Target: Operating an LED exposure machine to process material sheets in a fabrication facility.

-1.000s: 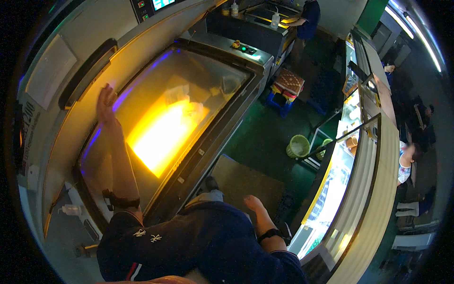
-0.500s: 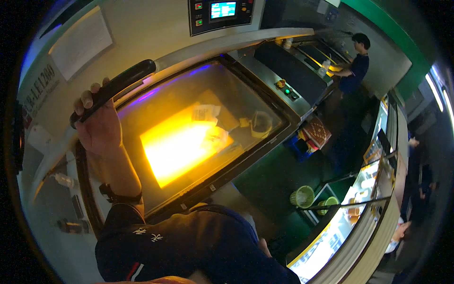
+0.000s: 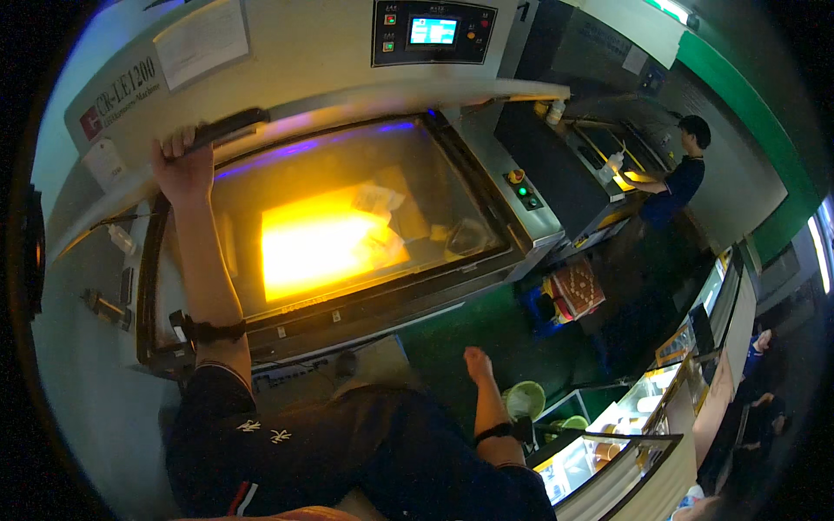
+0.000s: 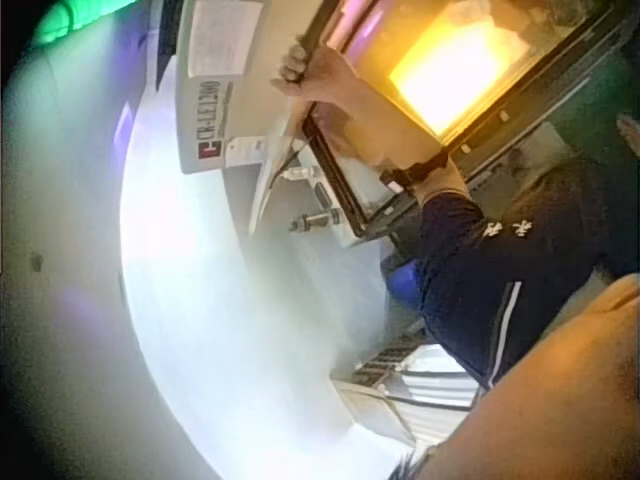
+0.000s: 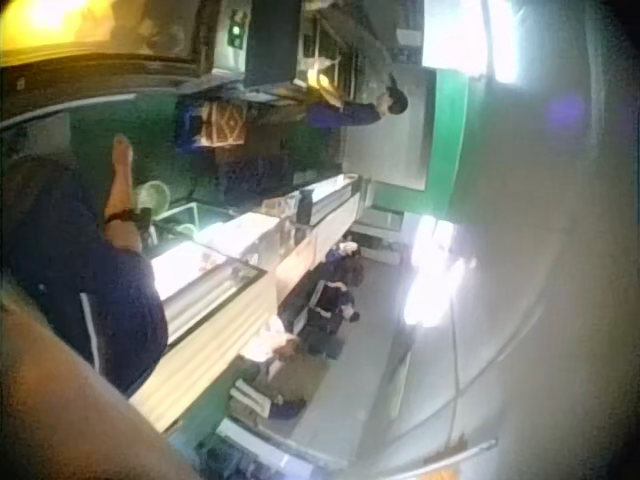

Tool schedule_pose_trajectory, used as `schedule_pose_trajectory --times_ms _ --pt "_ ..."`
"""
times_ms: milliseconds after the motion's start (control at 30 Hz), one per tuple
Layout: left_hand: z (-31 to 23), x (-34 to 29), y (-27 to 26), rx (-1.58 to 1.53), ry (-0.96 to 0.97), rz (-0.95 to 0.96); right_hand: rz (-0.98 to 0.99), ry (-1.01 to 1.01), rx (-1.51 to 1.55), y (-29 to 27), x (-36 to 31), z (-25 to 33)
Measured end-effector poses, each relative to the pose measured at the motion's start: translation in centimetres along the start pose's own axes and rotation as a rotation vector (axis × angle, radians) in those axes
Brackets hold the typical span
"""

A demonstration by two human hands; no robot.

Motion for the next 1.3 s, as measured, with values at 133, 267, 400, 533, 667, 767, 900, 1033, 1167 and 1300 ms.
schedule_pose_trajectory --times_ms 133,267,400,533,667,767,900,1033,1167,1300 --pt "1.1 -5.4 0.0 0.036 0.050 -0.082 0.354 -0.167 -0.584 5.5 -7.0 -5.9" --pt "1.0 -11.1 -0.8 0.036 0.066 -0.071 0.657 -0.318 -0.325 8.2 -17.9 -13.7" --pt "2.2 -15.0 -1.4 0.013 0.032 -0.162 0.661 -0.228 -0.341 6.6 -25.4 -19.9" --pt "0.6 -19.1 -3.7 0.046 0.014 -0.286 0.535 -0.367 -0.371 4.6 -26.3 -22.5" --pt "0.9 -23.7 -9.6 0.007 -0.032 -0.603 0.445 0.257 -0.472 5.4 -18.4 -33.2" --pt "1.5 -27.9 -9.6 0.019 -0.077 -0.736 0.379 -0.233 -0.867 3.7 -14.5 -23.6" --pt "2.7 -35.5 -11.1 0.244 -0.056 -1.134 0.135 0.049 -0.141 0.9 -11.5 -22.4" --pt "0.8 -41.5 -14.2 0.347 -0.099 -1.332 0.238 0.055 -0.088 1.8 -12.3 -18.4" --pt "3.0 -42.7 -14.2 0.378 -0.169 -1.421 0.457 -0.126 -0.557 8.4 -14.1 -27.6" --pt "2.6 -46.7 -17.2 0.321 -0.249 -1.482 0.671 -0.021 -0.641 11.1 -17.9 -28.6"
Point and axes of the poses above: each hand's wrist, its own x-axis towards the middle knuckle, its own y-axis out of the palm, z = x × y, the point moved 8 cm from there along x, towards the middle knuckle, and after that the axes turned 6 degrees about z, right-handed, at the moved point
